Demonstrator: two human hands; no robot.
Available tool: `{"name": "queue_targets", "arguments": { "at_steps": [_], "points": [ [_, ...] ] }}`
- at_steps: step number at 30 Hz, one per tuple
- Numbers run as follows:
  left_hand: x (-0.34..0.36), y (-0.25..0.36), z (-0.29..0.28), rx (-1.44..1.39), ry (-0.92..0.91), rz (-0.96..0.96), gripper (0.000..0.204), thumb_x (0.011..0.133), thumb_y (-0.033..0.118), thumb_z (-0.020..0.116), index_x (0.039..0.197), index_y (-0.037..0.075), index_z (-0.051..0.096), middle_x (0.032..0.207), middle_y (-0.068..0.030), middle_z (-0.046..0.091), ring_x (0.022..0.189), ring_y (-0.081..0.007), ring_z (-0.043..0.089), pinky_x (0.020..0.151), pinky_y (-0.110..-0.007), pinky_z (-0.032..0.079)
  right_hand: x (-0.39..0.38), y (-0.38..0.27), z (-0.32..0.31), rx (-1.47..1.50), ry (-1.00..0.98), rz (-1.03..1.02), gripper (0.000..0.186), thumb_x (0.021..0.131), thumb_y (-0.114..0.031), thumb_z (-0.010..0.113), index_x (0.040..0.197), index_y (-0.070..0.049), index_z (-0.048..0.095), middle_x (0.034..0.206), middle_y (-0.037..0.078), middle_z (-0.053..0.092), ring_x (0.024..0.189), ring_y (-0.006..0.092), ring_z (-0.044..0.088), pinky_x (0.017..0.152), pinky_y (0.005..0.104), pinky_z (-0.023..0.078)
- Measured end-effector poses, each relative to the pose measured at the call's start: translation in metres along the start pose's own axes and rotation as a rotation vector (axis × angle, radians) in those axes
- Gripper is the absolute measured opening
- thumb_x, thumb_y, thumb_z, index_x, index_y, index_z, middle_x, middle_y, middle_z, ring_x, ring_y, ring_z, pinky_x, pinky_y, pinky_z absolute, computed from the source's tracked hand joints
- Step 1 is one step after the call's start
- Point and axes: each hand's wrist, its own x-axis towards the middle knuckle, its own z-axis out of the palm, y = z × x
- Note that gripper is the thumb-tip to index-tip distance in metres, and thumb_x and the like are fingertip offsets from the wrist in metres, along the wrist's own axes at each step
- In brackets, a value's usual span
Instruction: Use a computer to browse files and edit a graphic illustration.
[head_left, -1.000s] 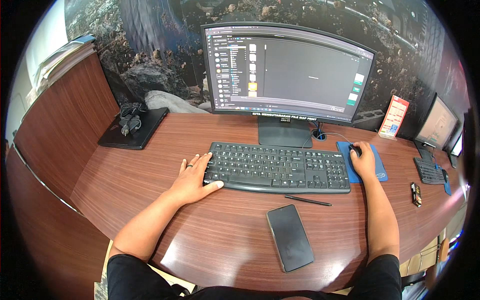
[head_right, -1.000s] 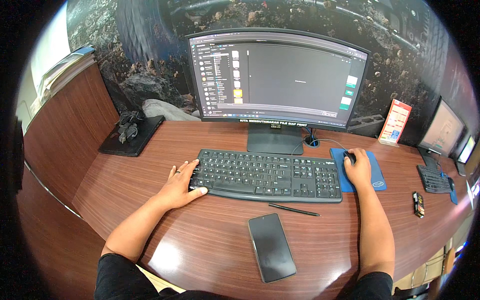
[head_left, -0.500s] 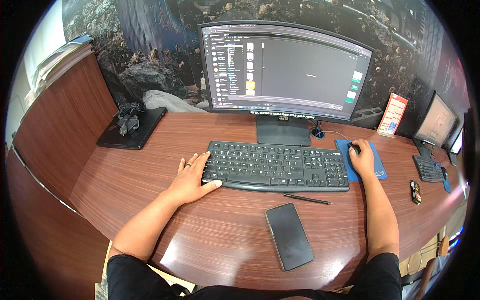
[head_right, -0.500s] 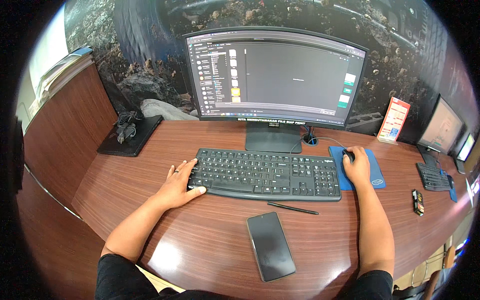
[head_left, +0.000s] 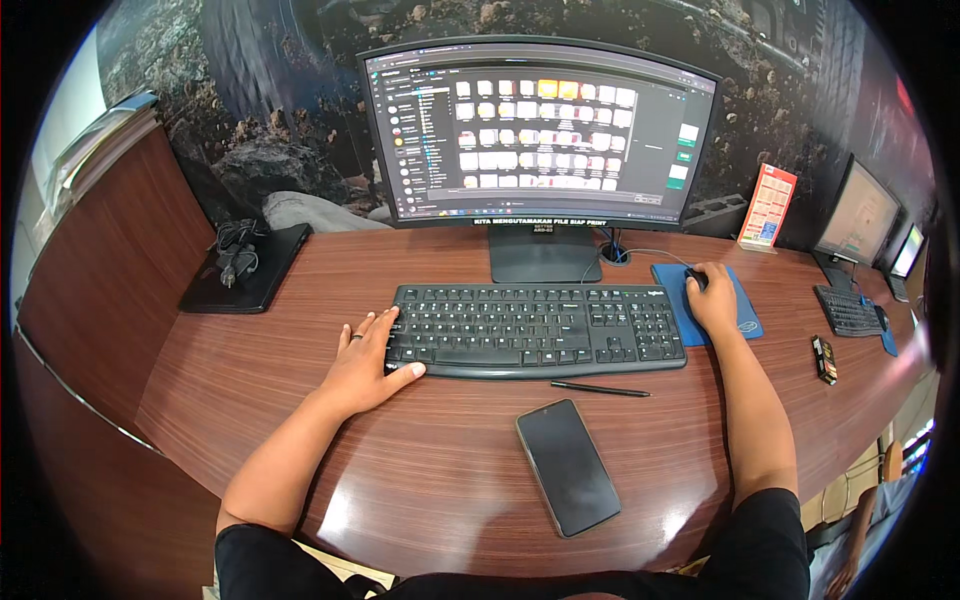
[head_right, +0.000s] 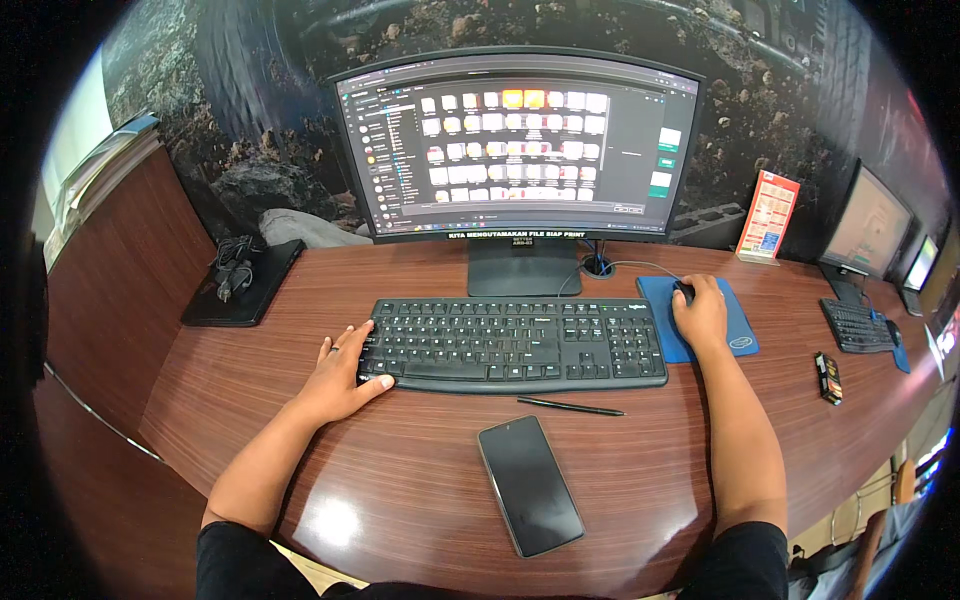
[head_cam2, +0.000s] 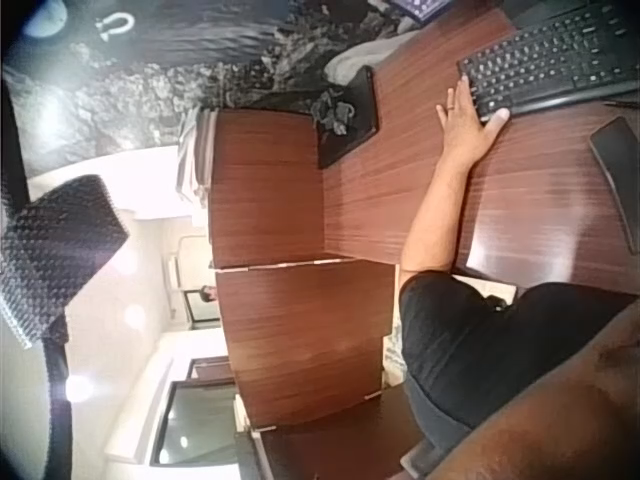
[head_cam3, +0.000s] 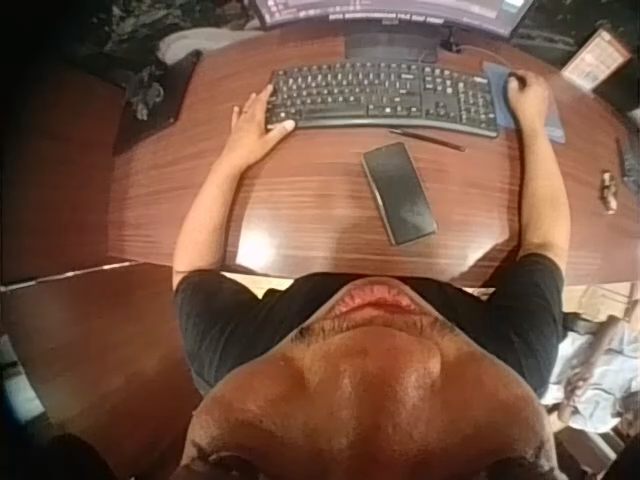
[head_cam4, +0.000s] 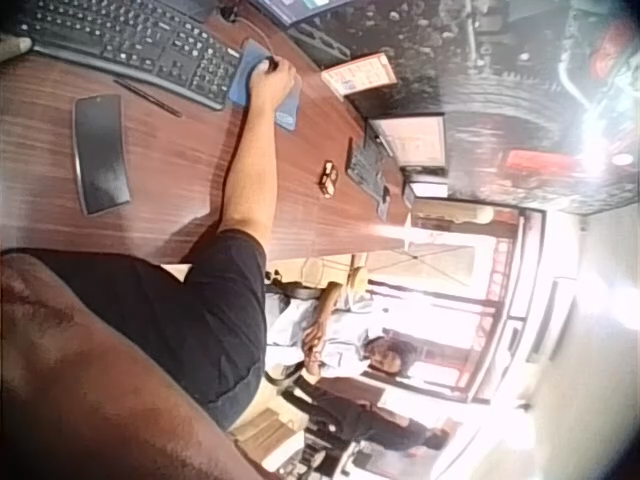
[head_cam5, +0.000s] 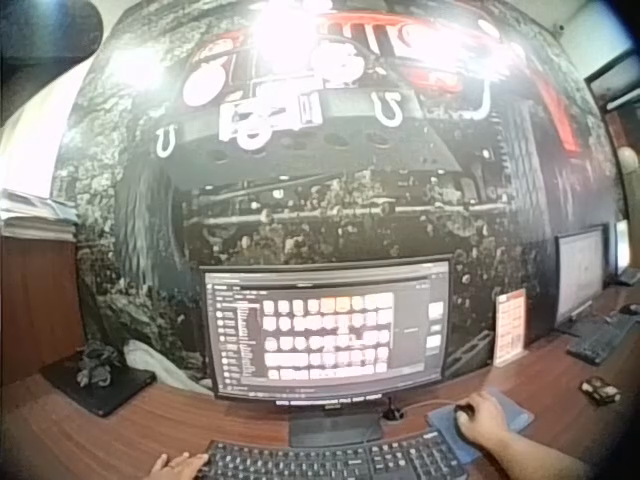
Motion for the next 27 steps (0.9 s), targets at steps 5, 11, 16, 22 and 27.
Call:
{"name": "queue_targets", "arguments": {
  "at_steps": [5,11,16,22,27],
  "points": [
    [-0.001,0.001,0.0,0.003,-0.003,-0.01,0.096,0.091,0.052,0.07,0.159,0.0,0.027,0.158,-0.0301,0.038,0.154,-0.0452,0.024,0.124,-0.061,0.01,-0.001,-0.003,-0.002,0.006,0.015,-0.012,0.025,0.085,-0.013,0.072,0.108,-0.003,0.071,0.115,0.018,0.068,0.109,0.0393,0.065,0.096,0.0472,0.05],
    [0.0,0.0,-0.001,0.004,-0.013,-0.015,0.097,0.091,0.053,0.069,0.159,0.0,0.026,0.159,-0.0313,0.037,0.154,-0.045,0.024,0.125,-0.06,0.01,-0.002,-0.007,-0.005,0.006,0.005,0.01,0.025,0.085,-0.013,0.072,0.108,-0.002,0.071,0.116,0.019,0.068,0.11,0.04,0.064,0.097,0.0474,0.05],
    [0.0,0.0,0.0,0.012,-0.016,-0.013,0.096,0.091,0.053,0.069,0.159,0.0,0.026,0.158,-0.0326,0.037,0.154,-0.0449,0.024,0.125,-0.06,0.01,-0.001,-0.003,-0.001,-0.012,-0.005,0.032,0.027,0.086,-0.014,0.072,0.11,-0.003,0.07,0.119,0.019,0.067,0.112,0.0405,0.063,0.098,0.0477,0.049],
    [0.0,0.002,-0.001,0.004,-0.014,-0.014,0.095,0.092,0.053,0.068,0.159,0.0,0.027,0.158,-0.0326,0.037,0.154,-0.045,0.024,0.124,-0.061,0.01,-0.001,-0.001,-0.003,-0.036,-0.02,0.046,0.028,0.087,-0.016,0.071,0.112,-0.006,0.069,0.121,0.016,0.066,0.114,0.0399,0.062,0.099,0.0481,0.049],
    [0.0,0.001,0.0,0.005,-0.015,-0.018,0.095,0.091,0.052,0.069,0.159,-0.001,0.027,0.158,-0.0317,0.037,0.154,-0.045,0.024,0.125,-0.061,0.009,-0.003,-0.015,-0.009,-0.085,-0.047,0.096,0.032,0.085,-0.019,0.069,0.116,-0.009,0.067,0.124,0.013,0.067,0.115,0.0379,0.062,0.099,0.0483,0.05]
  ]
}}
